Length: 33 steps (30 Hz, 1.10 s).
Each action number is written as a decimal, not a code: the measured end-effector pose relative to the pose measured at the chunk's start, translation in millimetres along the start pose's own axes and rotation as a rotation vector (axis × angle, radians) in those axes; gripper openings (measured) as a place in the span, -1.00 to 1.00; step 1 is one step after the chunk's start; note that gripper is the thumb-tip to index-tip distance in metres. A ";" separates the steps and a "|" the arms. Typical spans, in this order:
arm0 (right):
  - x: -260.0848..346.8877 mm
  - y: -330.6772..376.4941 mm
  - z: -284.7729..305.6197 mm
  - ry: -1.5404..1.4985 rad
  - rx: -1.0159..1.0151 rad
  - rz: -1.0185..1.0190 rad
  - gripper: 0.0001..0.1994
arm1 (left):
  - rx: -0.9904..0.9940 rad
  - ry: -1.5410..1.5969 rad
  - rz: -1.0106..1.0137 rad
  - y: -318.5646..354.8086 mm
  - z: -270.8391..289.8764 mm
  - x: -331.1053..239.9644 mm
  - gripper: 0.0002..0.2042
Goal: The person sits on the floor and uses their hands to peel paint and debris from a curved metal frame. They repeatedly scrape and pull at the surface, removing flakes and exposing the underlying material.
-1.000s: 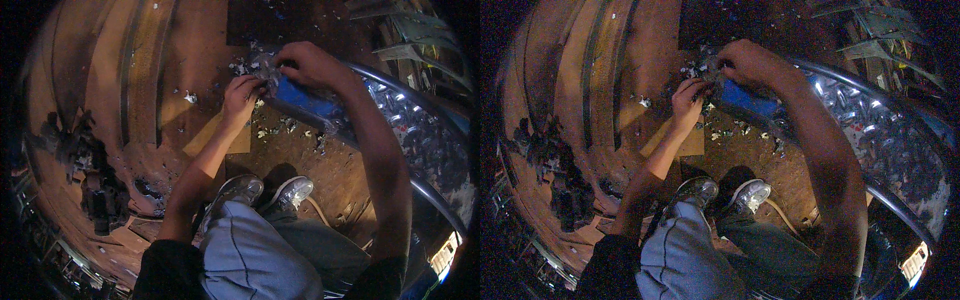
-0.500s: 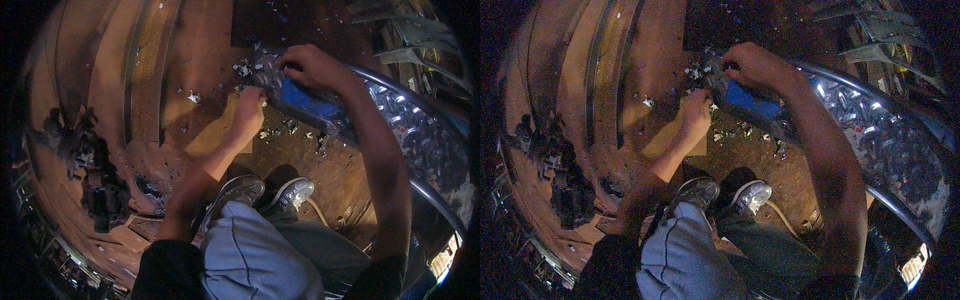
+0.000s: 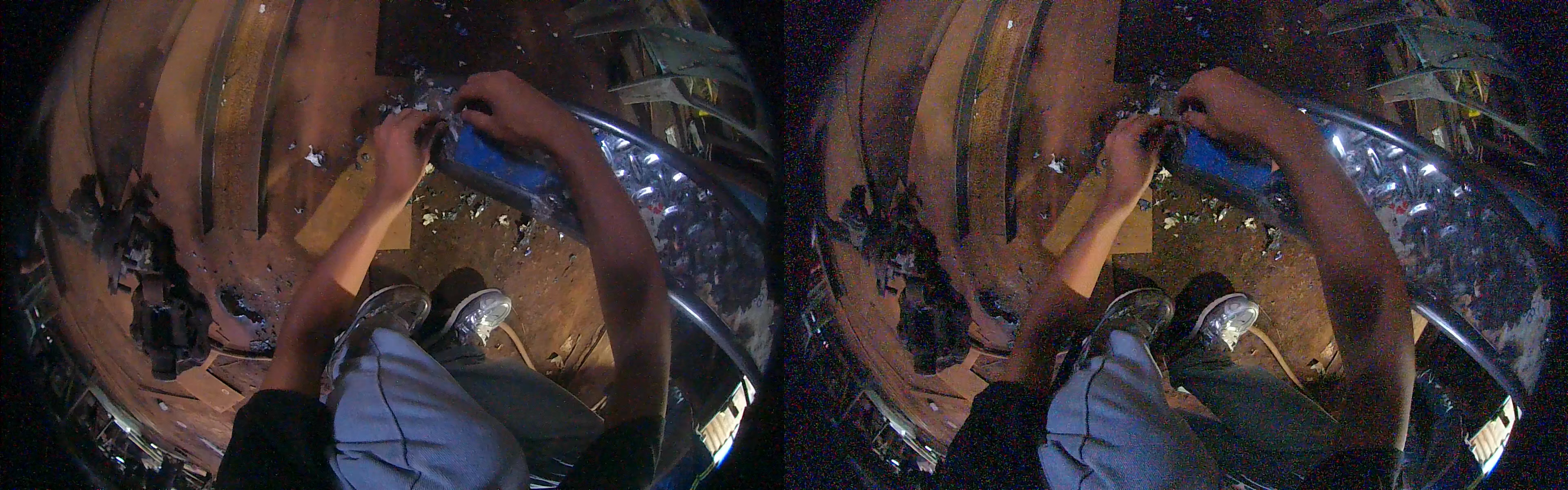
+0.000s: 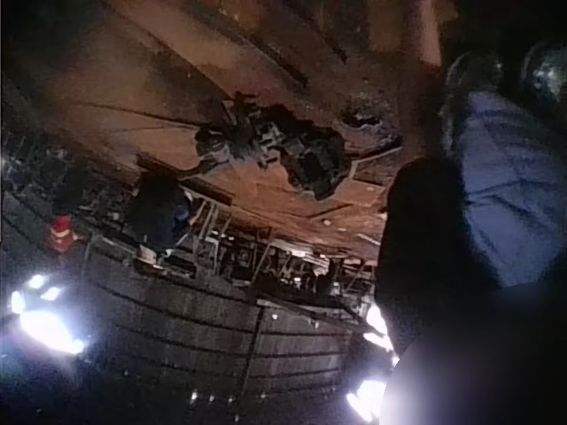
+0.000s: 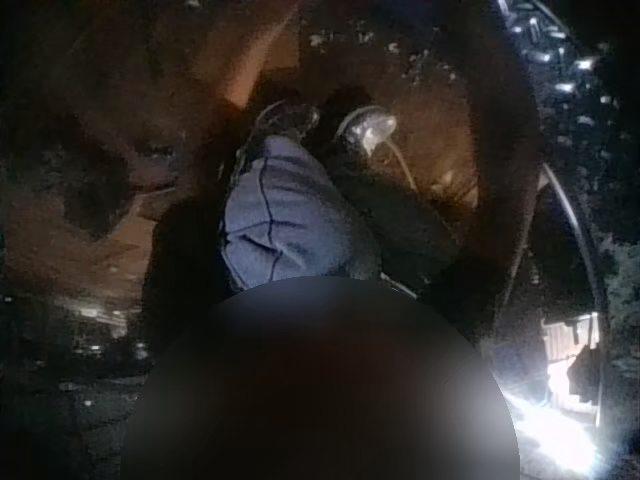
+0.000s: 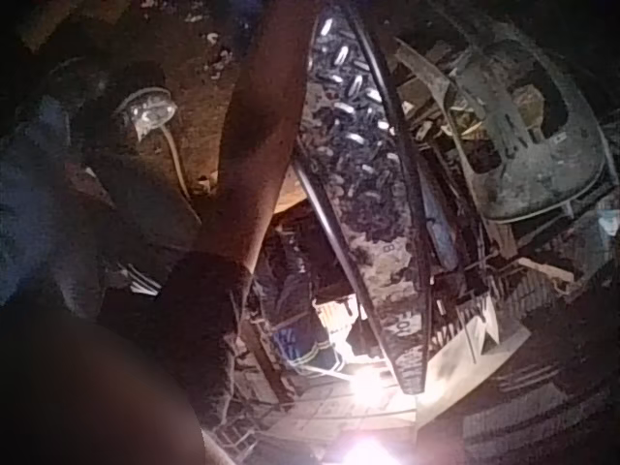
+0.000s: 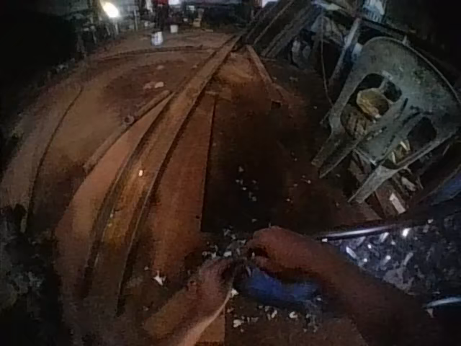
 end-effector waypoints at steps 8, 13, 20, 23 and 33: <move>-6.8 -0.1 -5.1 0.045 0.026 -0.012 -0.78 | -0.160 -0.043 0.162 9.2 46.2 43.6 -0.81; -4.2 -1.7 -4.6 0.020 0.023 0.008 -0.78 | -0.079 -0.094 -0.063 23.7 42.5 8.2 -0.77; 0.6 1.6 1.1 0.018 -0.032 0.034 -0.79 | 0.005 0.019 -0.028 24.7 14.0 -13.8 -0.81; -0.7 -0.1 -1.6 0.027 -0.027 0.022 -0.79 | 0.078 -0.086 -0.057 22.1 10.6 -11.3 -0.80; 1.6 0.4 -2.2 0.008 -0.003 0.024 -0.80 | 0.209 -0.334 -0.412 10.7 -6.8 -10.1 -0.70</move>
Point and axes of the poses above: each hand's wrist, its own y-axis away from the middle knuckle, its own z-axis out of the back of the hand, x = y × z, the point moved 8 cm from there along -y, towards the middle knuckle, and after that the axes turned 7 degrees about -x, right-handed, at the moved point
